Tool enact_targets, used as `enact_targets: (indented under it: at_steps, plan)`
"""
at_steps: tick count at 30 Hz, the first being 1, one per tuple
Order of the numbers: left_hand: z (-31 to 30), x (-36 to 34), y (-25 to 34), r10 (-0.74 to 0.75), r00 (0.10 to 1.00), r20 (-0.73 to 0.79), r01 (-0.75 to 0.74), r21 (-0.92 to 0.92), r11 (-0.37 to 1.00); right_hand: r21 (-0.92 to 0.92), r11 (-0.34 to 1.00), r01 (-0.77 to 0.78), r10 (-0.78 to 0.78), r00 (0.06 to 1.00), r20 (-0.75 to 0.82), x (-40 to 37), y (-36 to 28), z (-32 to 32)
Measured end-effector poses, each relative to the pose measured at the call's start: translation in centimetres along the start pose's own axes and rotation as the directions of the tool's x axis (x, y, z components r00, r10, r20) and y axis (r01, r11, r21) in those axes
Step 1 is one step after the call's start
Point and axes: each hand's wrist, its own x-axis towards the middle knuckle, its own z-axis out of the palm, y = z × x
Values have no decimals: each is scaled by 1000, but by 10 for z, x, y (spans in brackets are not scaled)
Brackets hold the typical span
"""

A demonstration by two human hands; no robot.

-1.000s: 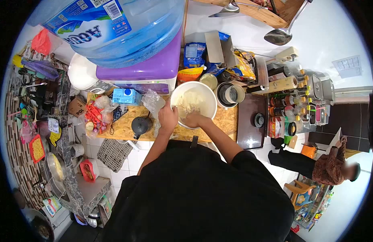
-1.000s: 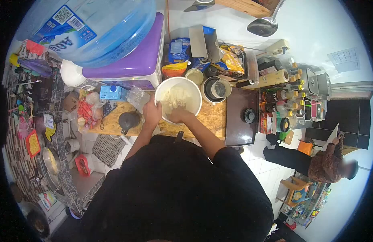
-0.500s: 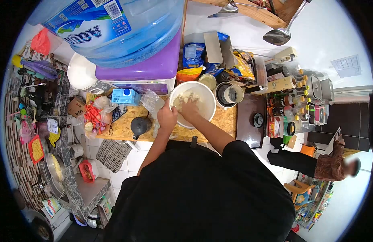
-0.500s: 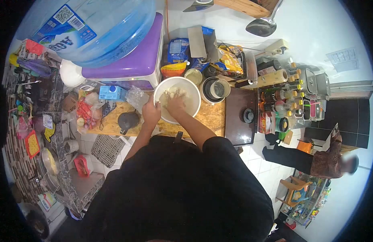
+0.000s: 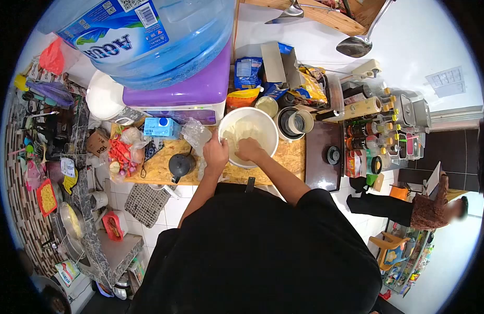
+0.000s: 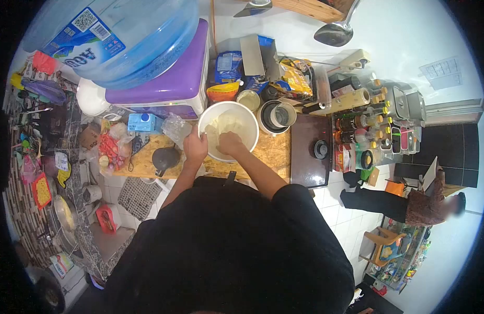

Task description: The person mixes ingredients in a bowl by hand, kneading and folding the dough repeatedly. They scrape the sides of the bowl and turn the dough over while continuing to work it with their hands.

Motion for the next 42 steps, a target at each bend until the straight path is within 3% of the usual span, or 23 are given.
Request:
enact_targets:
  at_steps: [2, 6, 9, 11, 13, 15, 17, 19, 21, 23, 24, 26, 30, 32, 36, 38, 42]
  plan:
    - [-4, 1, 3, 0, 999, 38, 0, -12, 1000, 38, 999, 24, -27, 995, 92, -3, 7, -9]
    - [-1, 1, -1, 57, 998, 4, -57, -16, 998, 101, 995, -8, 3, 999, 51, -41, 4, -56]
    - [-8, 0, 5, 47, 999, 24, -46, -38, 998, 40, 998, 48, -52, 995, 81, -58, 13, -73]
    - [-7, -1, 2, 40, 999, 28, -38, -92, 995, 28, 983, 180, -182, 964, 193, -64, 15, -79]
    - [-9, -1, 3, 31, 999, 32, -29, -66, 997, 51, 973, 227, -233, 941, 246, -49, 18, -61]
    - [-8, -2, 4, 42, 999, 32, -41, -46, 998, 203, 959, 198, -252, 923, 289, -20, 25, -28]
    - [-6, 0, 1, 56, 998, 11, -55, -45, 997, 228, 958, 174, -248, 903, 350, -13, 21, -15]
    - [-6, -1, 1, 44, 999, 12, -44, -44, 998, 32, 974, 224, -224, 941, 255, -11, 16, 4]
    - [-7, -1, 2, 37, 999, 12, -36, -42, 998, 49, 982, 181, -187, 963, 194, 13, 28, 44]
    - [-8, 0, 3, 33, 999, 34, -31, -56, 998, -317, 890, 326, -361, 931, -58, 35, 38, 65]
    - [-8, 1, 3, 32, 999, 33, -31, -52, 998, -315, 890, 329, -364, 929, -59, 33, 29, 53]
    - [-6, 0, 0, 48, 998, 29, -47, -37, 998, -58, 995, 80, -83, 996, -43, 16, 2, 16]
    - [-9, 2, 2, 23, 998, 64, -22, -22, 1000, -175, 982, 69, -92, 988, -126, 32, 1, 17]
    - [-8, 0, -1, 27, 997, 79, -25, -29, 999, -228, 973, -32, -9, 984, -178, 31, -5, 12]
    - [-11, 0, 5, 47, 998, 31, -45, -64, 997, -297, 951, -83, 22, 979, -201, 37, -1, 18]
    - [-7, 0, 2, 44, 999, 20, -42, -62, 997, -252, 961, -113, 109, 994, -29, 22, -9, -1]
    - [-7, 6, 3, 51, 999, 16, -50, -48, 998, -323, 946, -15, 20, 1000, 13, 26, 5, 14]
